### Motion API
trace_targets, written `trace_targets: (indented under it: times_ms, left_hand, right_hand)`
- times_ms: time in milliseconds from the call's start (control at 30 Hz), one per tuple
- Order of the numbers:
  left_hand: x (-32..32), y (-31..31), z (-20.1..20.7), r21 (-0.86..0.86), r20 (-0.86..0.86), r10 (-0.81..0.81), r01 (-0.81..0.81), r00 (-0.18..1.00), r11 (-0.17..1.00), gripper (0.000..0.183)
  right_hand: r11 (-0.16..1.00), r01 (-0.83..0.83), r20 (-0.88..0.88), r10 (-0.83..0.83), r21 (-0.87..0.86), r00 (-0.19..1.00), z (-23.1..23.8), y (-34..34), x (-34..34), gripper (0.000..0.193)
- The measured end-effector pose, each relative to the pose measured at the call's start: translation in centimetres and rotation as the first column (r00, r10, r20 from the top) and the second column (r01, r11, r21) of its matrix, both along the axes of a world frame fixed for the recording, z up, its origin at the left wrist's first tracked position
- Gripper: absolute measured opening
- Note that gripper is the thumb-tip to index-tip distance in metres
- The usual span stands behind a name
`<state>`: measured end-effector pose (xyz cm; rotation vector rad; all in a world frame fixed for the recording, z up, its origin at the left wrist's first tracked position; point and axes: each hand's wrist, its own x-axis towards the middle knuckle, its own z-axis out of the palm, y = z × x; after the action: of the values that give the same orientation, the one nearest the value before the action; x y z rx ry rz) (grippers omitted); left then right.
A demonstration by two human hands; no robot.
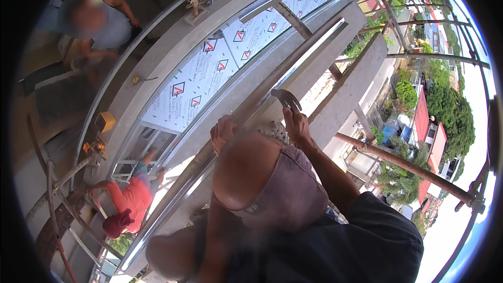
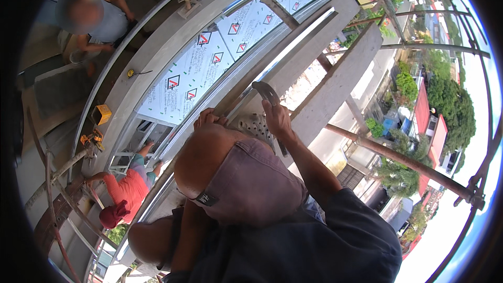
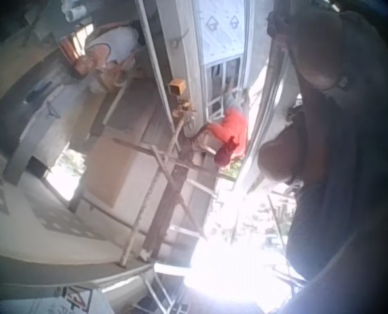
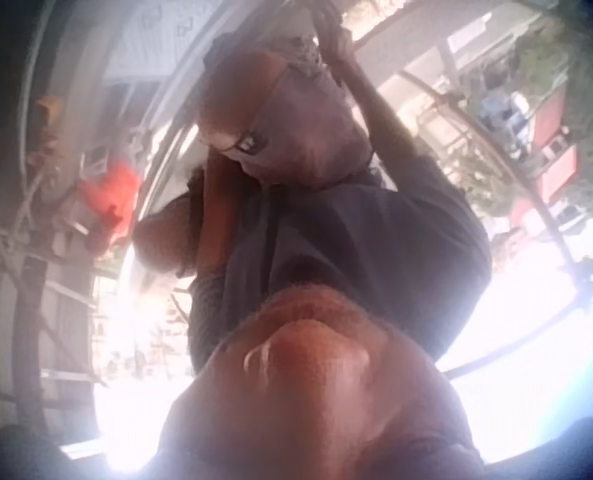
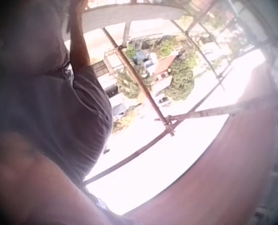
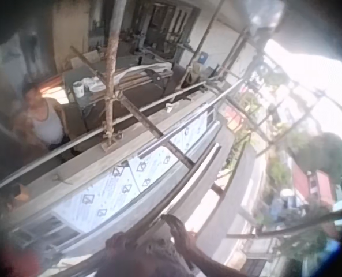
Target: The person positions a long metal frame into a window opening on scaffolding, then uses a hammer to tap and secure the frame in place. Another worker is visible nearby on the scaffolding.
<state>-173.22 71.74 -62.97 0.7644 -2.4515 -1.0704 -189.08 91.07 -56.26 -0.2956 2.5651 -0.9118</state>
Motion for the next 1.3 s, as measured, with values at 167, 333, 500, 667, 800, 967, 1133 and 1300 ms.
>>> trace_targets:
  times_ms: [167,333,500,667,800,967,1133,1300]
  left_hand:
    - [-0.3,0.7,-0.1,-0.029,0.020,-0.008,0.009,1.000,1.000,0.027]
    - [0.7,-0.3,-0.8,-0.003,0.042,0.036,-0.036,0.998,0.999,0.025]
    - [2.1,-1.5,-0.1,-0.015,0.034,0.010,-0.009,0.999,1.000,0.029]
    - [6.8,-3.1,1.0,-0.084,0.161,-0.009,0.023,0.987,0.996,0.028]
    - [11.8,-4.3,1.8,-0.079,0.219,-0.012,0.029,0.976,0.996,0.028]
    - [11.6,-4.3,2.0,-0.085,0.184,-0.046,0.062,0.982,0.994,0.027]
    - [9.8,-3.4,1.5,0.002,0.220,-0.074,0.076,0.973,0.997,0.023]
    - [5.6,-1.8,1.5,-0.046,0.226,-0.084,0.097,0.971,0.994,0.021]
  right_hand:
    - [0.993,-0.049,0.071,0.041,0.105,0.997,0.4,0.7,-1.0,0.052]
    - [0.975,-0.174,-0.027,0.179,0.135,0.984,-0.9,-0.8,-0.1,0.047]
    - [0.989,-0.088,0.039,0.084,0.120,0.996,0.4,-1.9,0.9,0.056]
    - [0.981,-0.179,-0.054,0.183,0.071,0.982,-1.8,-0.1,1.1,0.053]
    - [0.991,-0.125,0.003,0.125,0.040,0.992,-1.2,-0.8,1.1,0.052]
    - [0.988,-0.132,0.118,0.123,0.074,0.985,-0.7,-0.1,0.1,0.055]
    - [0.999,-0.033,0.142,0.027,0.038,0.989,0.4,-0.7,-0.2,0.055]
    - [0.995,0.080,0.056,-0.076,-0.066,0.996,-1.5,1.1,-3.6,0.052]
